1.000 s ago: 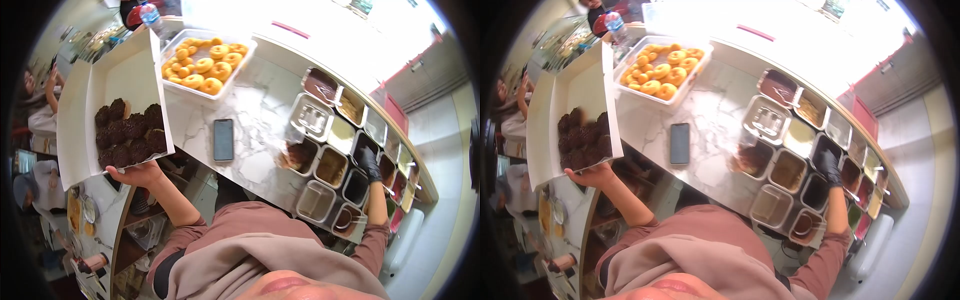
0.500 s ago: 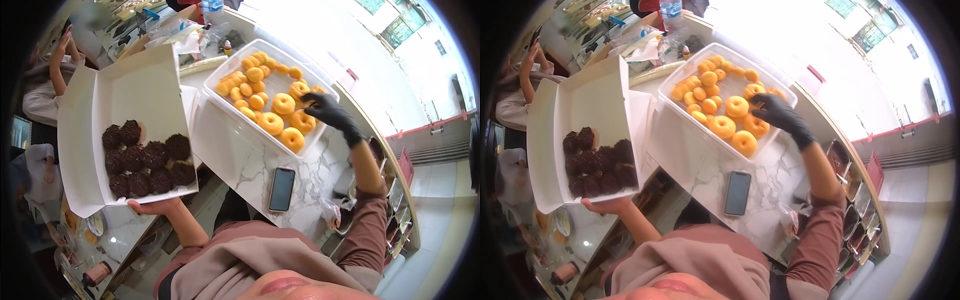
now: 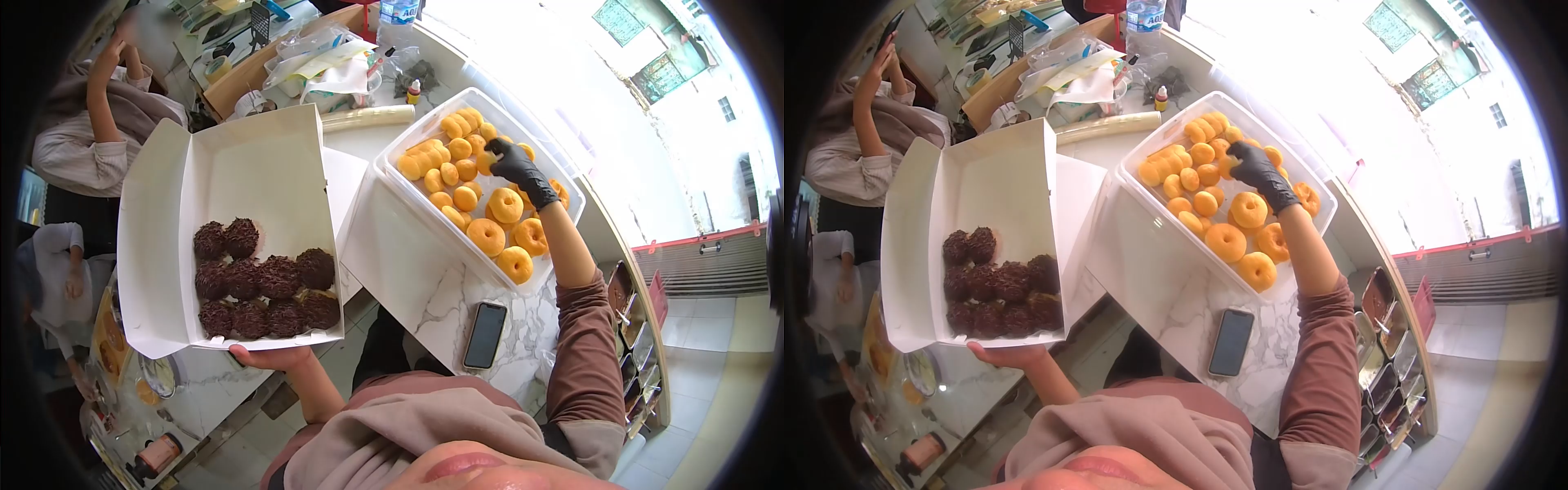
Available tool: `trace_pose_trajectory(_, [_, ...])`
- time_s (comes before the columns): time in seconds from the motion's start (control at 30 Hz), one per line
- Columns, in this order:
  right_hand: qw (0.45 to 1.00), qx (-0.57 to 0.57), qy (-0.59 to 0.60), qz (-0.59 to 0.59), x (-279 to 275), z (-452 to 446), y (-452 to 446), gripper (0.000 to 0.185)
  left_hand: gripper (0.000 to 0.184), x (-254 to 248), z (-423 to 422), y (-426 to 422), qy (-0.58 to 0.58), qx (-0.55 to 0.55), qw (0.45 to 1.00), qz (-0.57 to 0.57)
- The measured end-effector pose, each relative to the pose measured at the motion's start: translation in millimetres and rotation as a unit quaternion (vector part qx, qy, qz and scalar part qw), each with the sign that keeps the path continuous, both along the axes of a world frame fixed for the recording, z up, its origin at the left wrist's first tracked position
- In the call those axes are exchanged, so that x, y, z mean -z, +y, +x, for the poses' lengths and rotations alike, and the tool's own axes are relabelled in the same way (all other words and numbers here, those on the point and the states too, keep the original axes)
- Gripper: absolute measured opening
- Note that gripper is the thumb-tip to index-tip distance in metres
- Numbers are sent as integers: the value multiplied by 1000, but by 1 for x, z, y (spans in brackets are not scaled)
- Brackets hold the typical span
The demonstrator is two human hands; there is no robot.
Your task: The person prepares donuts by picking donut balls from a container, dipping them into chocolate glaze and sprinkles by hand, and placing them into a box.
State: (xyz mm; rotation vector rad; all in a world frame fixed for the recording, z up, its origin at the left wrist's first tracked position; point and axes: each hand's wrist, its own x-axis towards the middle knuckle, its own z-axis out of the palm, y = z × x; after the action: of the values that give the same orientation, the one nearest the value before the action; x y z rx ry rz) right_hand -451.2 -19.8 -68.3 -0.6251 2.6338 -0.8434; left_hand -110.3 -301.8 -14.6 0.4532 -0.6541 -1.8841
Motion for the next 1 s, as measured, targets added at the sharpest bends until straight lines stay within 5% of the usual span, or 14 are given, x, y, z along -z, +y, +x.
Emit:
trace_pose_trajectory(0.07, [999, -27, 1, 32, 14, -4, 16, 37, 64, 5, -3, -3, 7, 1, 1000, -4])
trace_pose_trajectory(0.17, [978, 16, 204, 36, 24, 6, 9, 35, 63, 10, -8, -4, 21, 10, 1000, -13])
trace_pose_trajectory(0.3, [974, -152, 141, -94, 24, 25, -35, 32, 62, 13, -7, -3, 44, 38, 998, -14])
trace_pose_trajectory(0.5, [974, -194, 116, 21, 12, 32, -49, 35, 62, 12, -8, 4, 83, 103, 991, -34])
trace_pose_trajectory(0.63, [984, -104, -63, -134, 4, 29, -33, 37, 61, 10, -8, 11, 102, 113, 988, -31])
trace_pose_trajectory(0.7, [933, 12, -223, -283, -42, 54, -19, 37, 61, 10, -7, 17, 99, 108, 989, -21])
trace_pose_trajectory(0.83, [881, 64, -282, -374, -67, 83, 41, 36, 60, -1, -7, 41, 88, 87, 992, -19])
trace_pose_trajectory(0.9, [940, -4, -36, -339, -74, 104, 78, 39, 59, -8, -6, 55, 87, 88, 992, -23])
trace_pose_trajectory(0.97, [940, -68, 211, -260, -80, 131, 125, 42, 61, -19, -5, 77, 70, 89, 993, -42])
trace_pose_trajectory(1.0, [964, -38, 226, -131, -86, 150, 152, 45, 62, -22, -3, 90, 63, 91, 993, -51])
